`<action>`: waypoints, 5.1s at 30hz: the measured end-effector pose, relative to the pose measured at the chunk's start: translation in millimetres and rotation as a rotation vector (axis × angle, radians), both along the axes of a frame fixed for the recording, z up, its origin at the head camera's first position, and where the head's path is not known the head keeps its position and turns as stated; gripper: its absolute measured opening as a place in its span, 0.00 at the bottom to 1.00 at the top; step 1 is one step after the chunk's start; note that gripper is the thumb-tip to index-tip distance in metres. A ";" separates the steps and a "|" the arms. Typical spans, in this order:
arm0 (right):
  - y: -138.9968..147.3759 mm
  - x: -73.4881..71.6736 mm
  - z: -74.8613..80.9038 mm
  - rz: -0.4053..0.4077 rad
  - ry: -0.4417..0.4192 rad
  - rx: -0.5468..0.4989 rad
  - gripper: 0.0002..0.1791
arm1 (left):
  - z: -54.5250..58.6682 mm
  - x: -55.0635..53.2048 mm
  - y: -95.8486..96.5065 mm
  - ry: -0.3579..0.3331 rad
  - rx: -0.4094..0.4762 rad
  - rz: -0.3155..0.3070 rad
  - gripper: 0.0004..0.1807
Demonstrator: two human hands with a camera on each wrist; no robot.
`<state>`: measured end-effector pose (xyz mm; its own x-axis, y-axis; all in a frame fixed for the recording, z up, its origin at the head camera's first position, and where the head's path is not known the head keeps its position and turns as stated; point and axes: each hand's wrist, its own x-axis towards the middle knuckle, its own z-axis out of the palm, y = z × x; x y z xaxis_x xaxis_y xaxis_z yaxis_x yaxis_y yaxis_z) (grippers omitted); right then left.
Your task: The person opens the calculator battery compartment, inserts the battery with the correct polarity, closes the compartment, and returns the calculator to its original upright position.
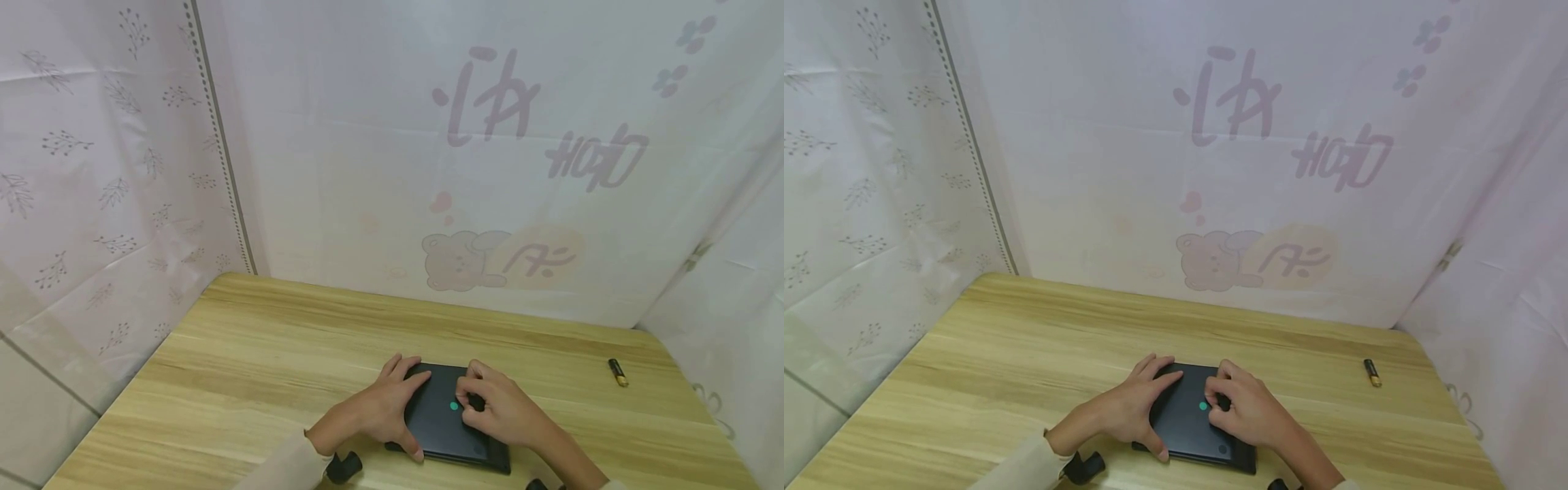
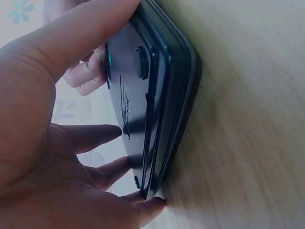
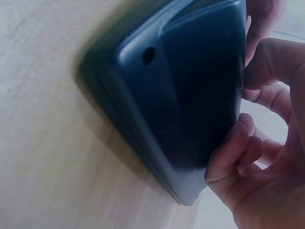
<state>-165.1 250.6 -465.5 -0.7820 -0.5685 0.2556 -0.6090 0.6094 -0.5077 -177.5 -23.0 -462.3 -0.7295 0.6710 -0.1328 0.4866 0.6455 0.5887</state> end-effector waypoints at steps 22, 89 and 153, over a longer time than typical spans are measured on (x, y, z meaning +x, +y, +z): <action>10.7 8.2 2.6 0.012 -0.038 -0.050 0.16 | -1.2 -0.1 0.1 -0.001 0.008 0.002 0.66; 35.5 12.7 7.7 -0.047 -0.296 -0.160 0.28 | -8.4 -0.9 -5.9 -0.005 0.095 0.006 0.64; 26.9 12.6 12.7 -0.053 -0.269 -0.136 0.28 | -10.1 -1.5 -6.1 -0.003 0.104 0.017 0.65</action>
<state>-152.6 277.5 -452.9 -0.8595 -0.5000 0.1058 -0.4106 0.5524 -0.7255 -179.0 -29.1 -472.4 -0.7405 0.6688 -0.0653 0.4741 0.5888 0.6546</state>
